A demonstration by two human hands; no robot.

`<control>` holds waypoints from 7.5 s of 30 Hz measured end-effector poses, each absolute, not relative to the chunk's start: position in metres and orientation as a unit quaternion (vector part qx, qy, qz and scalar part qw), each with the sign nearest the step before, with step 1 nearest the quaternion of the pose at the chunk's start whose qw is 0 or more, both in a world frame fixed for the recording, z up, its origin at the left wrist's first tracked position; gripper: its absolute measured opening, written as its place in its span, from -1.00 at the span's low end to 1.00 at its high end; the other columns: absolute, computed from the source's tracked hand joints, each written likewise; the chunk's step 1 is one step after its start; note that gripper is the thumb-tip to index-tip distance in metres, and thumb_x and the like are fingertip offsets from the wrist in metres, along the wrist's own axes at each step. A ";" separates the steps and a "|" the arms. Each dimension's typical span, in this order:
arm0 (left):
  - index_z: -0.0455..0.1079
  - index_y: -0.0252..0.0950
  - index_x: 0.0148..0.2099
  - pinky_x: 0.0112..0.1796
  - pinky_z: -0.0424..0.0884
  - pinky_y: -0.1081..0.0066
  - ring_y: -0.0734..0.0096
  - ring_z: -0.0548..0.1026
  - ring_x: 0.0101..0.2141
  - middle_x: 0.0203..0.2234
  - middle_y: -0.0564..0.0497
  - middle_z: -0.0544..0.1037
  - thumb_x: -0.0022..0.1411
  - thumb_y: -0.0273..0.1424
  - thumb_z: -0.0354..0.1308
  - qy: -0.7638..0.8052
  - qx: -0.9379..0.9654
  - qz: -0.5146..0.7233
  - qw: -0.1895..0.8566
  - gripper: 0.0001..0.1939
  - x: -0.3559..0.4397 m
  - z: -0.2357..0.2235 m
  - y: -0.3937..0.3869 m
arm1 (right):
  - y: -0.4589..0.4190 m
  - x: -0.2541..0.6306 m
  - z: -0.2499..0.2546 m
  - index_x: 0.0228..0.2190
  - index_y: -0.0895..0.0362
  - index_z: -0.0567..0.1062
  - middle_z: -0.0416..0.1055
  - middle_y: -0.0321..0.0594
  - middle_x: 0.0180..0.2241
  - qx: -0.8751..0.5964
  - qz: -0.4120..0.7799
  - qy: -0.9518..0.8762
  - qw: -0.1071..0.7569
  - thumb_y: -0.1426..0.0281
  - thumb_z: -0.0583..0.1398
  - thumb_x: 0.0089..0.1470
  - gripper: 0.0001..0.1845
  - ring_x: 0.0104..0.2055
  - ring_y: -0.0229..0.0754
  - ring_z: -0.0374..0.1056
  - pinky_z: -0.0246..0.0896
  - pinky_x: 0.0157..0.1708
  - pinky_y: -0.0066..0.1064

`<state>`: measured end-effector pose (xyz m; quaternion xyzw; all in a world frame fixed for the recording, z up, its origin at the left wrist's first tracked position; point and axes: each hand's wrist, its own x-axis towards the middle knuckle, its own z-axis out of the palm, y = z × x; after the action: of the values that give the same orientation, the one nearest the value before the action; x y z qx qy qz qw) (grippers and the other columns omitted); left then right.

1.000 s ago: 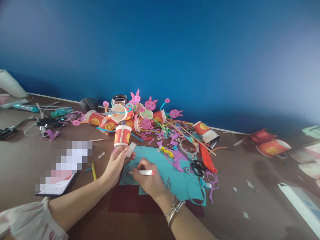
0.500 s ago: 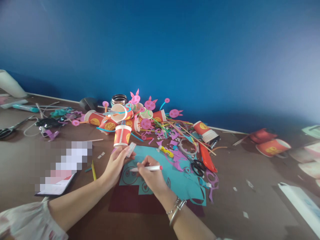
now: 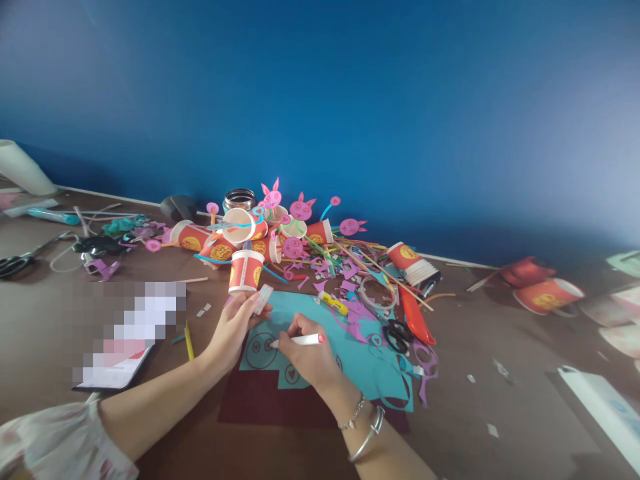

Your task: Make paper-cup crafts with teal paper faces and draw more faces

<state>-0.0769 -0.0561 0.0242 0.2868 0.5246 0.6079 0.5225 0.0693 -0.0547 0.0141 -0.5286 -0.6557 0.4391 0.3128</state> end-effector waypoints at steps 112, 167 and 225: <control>0.38 -0.36 -0.29 -0.39 0.42 0.41 0.40 0.48 -0.49 -0.49 -0.01 0.52 -0.03 -0.12 0.21 0.537 0.298 0.599 0.513 -0.60 -0.077 0.027 -0.057 | -0.062 0.067 0.017 -0.68 0.09 0.16 0.09 -0.49 -0.73 -0.500 0.468 -0.672 0.282 0.40 0.16 -0.10 -0.73 -0.67 -0.38 0.07 -0.04 -0.69 -0.57; 0.38 -0.36 -0.29 -0.39 0.39 0.44 0.44 0.46 -0.50 -0.51 0.02 0.51 0.00 -0.13 0.19 0.536 0.305 0.596 0.515 -0.62 -0.077 0.024 -0.057 | -0.064 0.064 0.006 -0.66 0.09 0.19 0.19 -0.46 -0.71 -0.482 0.502 -0.656 0.293 0.33 0.19 -0.06 -0.70 -0.62 -0.31 0.30 0.07 -0.68 -0.58; 0.38 -0.35 -0.29 -0.38 0.39 0.40 0.40 0.46 -0.50 -0.50 0.00 0.51 -0.05 -0.09 0.20 0.535 0.302 0.596 0.517 -0.58 -0.077 0.024 -0.056 | -0.063 0.064 0.009 -0.69 0.08 0.14 0.09 -0.47 -0.73 -0.496 0.462 -0.680 0.280 0.40 0.15 -0.12 -0.72 -0.68 -0.38 0.04 -0.07 -0.69 -0.56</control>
<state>-0.0773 -0.0560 0.0245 0.3023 0.5347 0.5964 0.5167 0.0635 -0.0633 0.0089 -0.4957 -0.6802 0.4618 0.2798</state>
